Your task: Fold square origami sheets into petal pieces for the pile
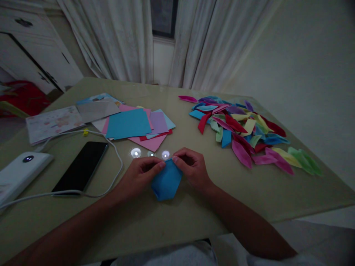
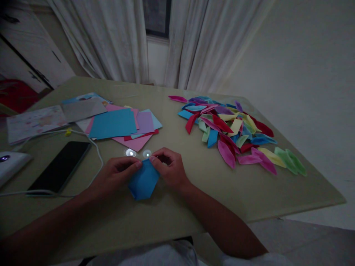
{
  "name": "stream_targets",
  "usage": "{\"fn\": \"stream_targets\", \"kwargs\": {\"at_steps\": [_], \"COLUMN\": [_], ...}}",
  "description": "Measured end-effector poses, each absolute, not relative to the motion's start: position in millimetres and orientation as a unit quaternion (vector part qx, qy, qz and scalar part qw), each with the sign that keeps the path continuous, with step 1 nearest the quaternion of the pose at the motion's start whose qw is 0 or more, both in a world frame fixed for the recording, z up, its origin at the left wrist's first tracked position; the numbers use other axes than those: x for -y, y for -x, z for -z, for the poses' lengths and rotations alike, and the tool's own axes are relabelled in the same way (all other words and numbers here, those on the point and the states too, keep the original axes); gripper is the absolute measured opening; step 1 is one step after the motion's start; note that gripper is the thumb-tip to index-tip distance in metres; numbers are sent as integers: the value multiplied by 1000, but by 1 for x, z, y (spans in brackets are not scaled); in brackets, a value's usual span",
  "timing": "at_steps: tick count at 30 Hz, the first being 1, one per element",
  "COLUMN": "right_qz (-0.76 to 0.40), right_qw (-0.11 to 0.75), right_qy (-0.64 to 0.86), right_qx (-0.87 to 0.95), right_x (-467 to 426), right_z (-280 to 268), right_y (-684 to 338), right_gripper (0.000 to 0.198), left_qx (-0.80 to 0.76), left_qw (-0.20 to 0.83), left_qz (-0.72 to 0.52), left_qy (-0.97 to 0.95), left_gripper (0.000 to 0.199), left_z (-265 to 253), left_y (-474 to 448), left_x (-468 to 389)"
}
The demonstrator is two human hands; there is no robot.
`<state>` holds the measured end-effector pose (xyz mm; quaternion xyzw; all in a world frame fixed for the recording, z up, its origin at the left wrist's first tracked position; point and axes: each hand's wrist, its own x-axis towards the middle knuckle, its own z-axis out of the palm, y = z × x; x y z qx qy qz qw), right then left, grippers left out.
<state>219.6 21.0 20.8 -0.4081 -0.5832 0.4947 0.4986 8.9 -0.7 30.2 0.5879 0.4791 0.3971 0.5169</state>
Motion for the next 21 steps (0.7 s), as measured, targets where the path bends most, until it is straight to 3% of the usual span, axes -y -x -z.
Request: {"fn": "stream_targets", "kwargs": {"at_steps": [3, 8, 14, 21], "right_qz": [-484, -545, -491, -515], "right_qw": [521, 483, 591, 599], "right_qy": [430, 428, 487, 517], "right_qx": [557, 535, 415, 331], "right_x": [-24, -26, -41, -56], "right_z": [-22, -23, -18, -12], "right_y": [-222, -222, -228, -233], "right_gripper": [20, 21, 20, 34], "left_qx": [-475, -482, -440, -435], "left_qw": [523, 525, 554, 515], "left_qz": [-397, -377, -424, -468], "left_qy": [-586, -591, -566, -571], "left_gripper": [29, 32, 46, 18], "left_z": [-28, -23, -20, -18], "left_y": [-9, -6, -9, -5], "left_x": [0, 0, 1, -1]}}
